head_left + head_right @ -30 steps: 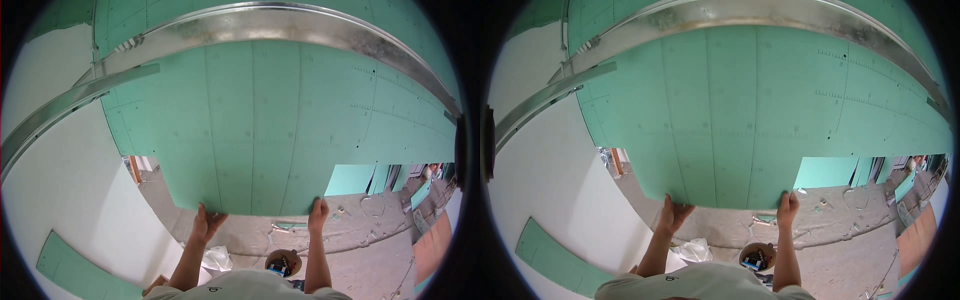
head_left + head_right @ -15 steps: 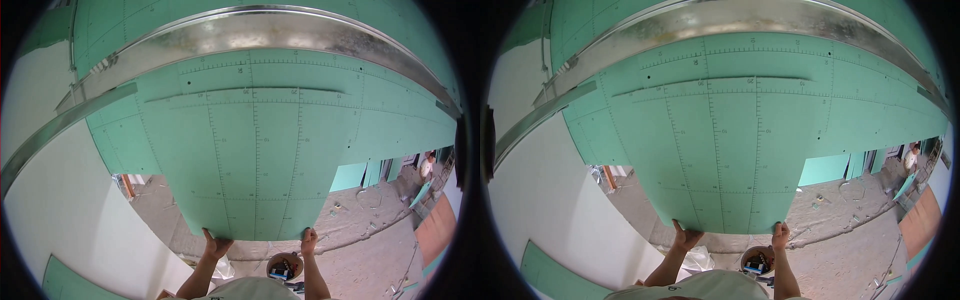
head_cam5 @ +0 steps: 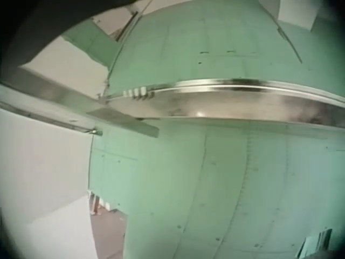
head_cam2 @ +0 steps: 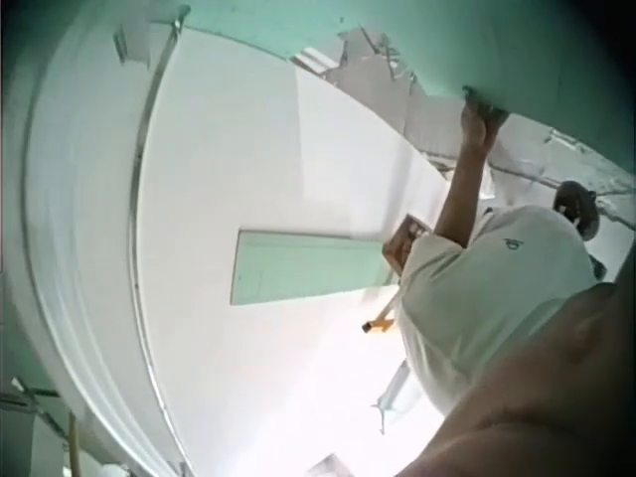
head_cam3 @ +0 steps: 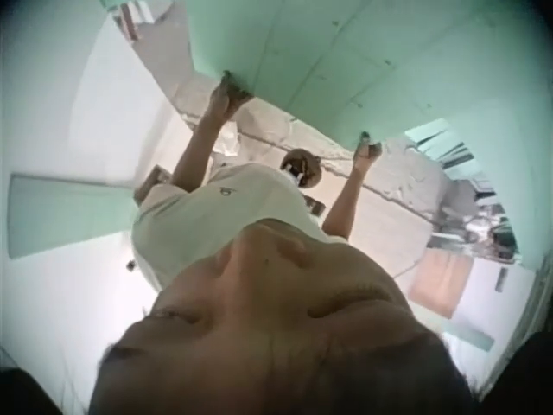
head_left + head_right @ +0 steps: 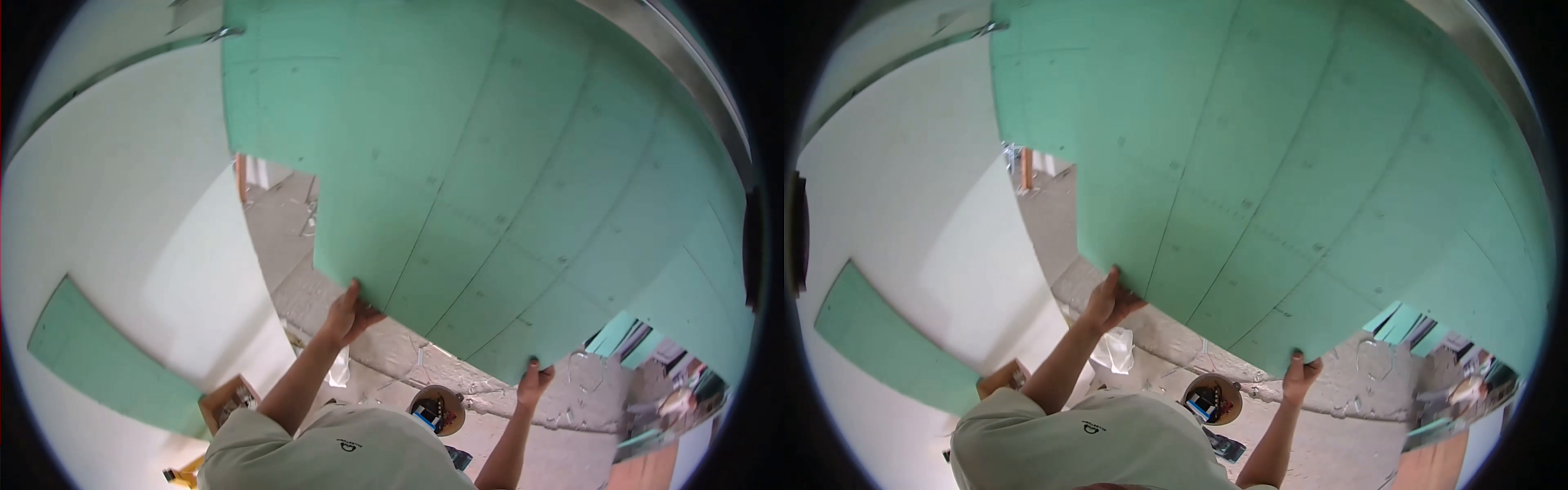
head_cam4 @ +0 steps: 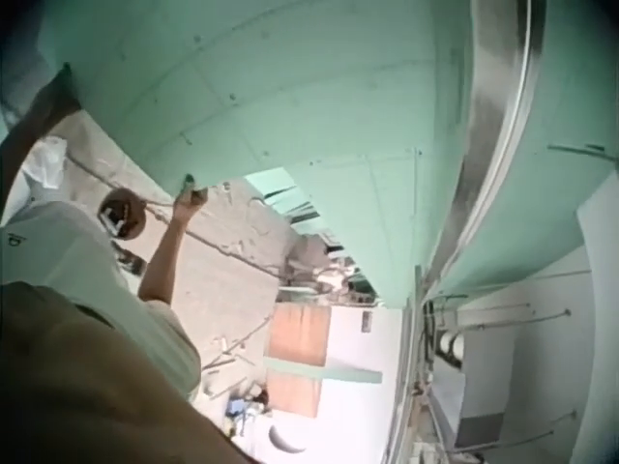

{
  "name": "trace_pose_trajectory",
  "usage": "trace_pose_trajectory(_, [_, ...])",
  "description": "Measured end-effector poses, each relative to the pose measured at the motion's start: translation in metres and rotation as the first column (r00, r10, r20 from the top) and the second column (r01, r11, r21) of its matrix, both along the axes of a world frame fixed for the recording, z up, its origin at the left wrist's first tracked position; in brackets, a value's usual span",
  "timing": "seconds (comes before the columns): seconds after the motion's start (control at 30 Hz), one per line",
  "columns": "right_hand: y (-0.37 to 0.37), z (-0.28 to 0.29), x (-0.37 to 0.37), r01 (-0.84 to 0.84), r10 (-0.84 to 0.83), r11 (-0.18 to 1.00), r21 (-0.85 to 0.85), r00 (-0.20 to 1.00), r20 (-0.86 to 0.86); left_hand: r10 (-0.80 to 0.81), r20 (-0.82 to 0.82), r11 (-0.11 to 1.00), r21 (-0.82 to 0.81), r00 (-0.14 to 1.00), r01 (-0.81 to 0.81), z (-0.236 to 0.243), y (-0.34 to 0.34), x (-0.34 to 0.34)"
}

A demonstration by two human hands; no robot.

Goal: Installing green drywall panels onto a curved wall frame using an electric drill and screws.

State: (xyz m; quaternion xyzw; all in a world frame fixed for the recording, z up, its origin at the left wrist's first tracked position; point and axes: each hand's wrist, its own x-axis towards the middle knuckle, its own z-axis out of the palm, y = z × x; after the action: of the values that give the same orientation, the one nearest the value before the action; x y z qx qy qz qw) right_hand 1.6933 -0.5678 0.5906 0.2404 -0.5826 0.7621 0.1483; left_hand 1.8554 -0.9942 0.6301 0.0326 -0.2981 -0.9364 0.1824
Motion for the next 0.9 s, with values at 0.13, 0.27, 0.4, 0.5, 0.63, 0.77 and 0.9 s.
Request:
trace_pose_trajectory(0.13, [-0.025, 0.063, 0.034, -0.144, 0.136, 0.976, -0.162, 0.989, -0.062, 0.110, -0.061, 0.979, -0.168, 0.992, -0.119, 0.032, -0.005, 0.017])
trace_pose_trajectory(0.27, [-0.032, 0.070, 0.041, -0.362, 0.339, 0.897, -0.256, 0.932, -0.128, 0.278, -0.253, 0.920, -0.206, 0.927, -0.333, 0.034, 0.006, -0.002])
trace_pose_trajectory(0.4, [-0.033, 0.075, 0.029, -0.402, 0.339, 0.899, -0.175, 0.891, -0.303, 0.414, -0.302, 0.885, -0.087, 0.858, -0.458, 0.042, 0.025, -0.043])
trace_pose_trajectory(0.5, [-0.040, 0.090, 0.040, -0.338, 0.280, 0.923, -0.182, 0.918, -0.281, 0.523, -0.371, 0.829, 0.009, 0.768, -0.560, 0.039, 0.031, -0.058])
trace_pose_trajectory(0.63, [-0.033, 0.103, 0.032, -0.303, 0.259, 0.944, -0.129, 0.924, -0.282, 0.567, -0.432, 0.801, 0.090, 0.701, -0.592, 0.021, 0.038, -0.080])
trace_pose_trajectory(0.77, [-0.042, 0.106, 0.031, -0.317, 0.198, 0.923, -0.215, 0.875, -0.441, 0.577, -0.485, 0.792, 0.137, 0.657, -0.595, 0.017, 0.032, -0.091])
trace_pose_trajectory(0.9, [-0.047, 0.101, 0.016, -0.256, 0.145, 0.952, -0.166, 0.859, -0.491, 0.566, -0.489, 0.806, 0.160, 0.663, -0.570, 0.016, 0.034, -0.096])
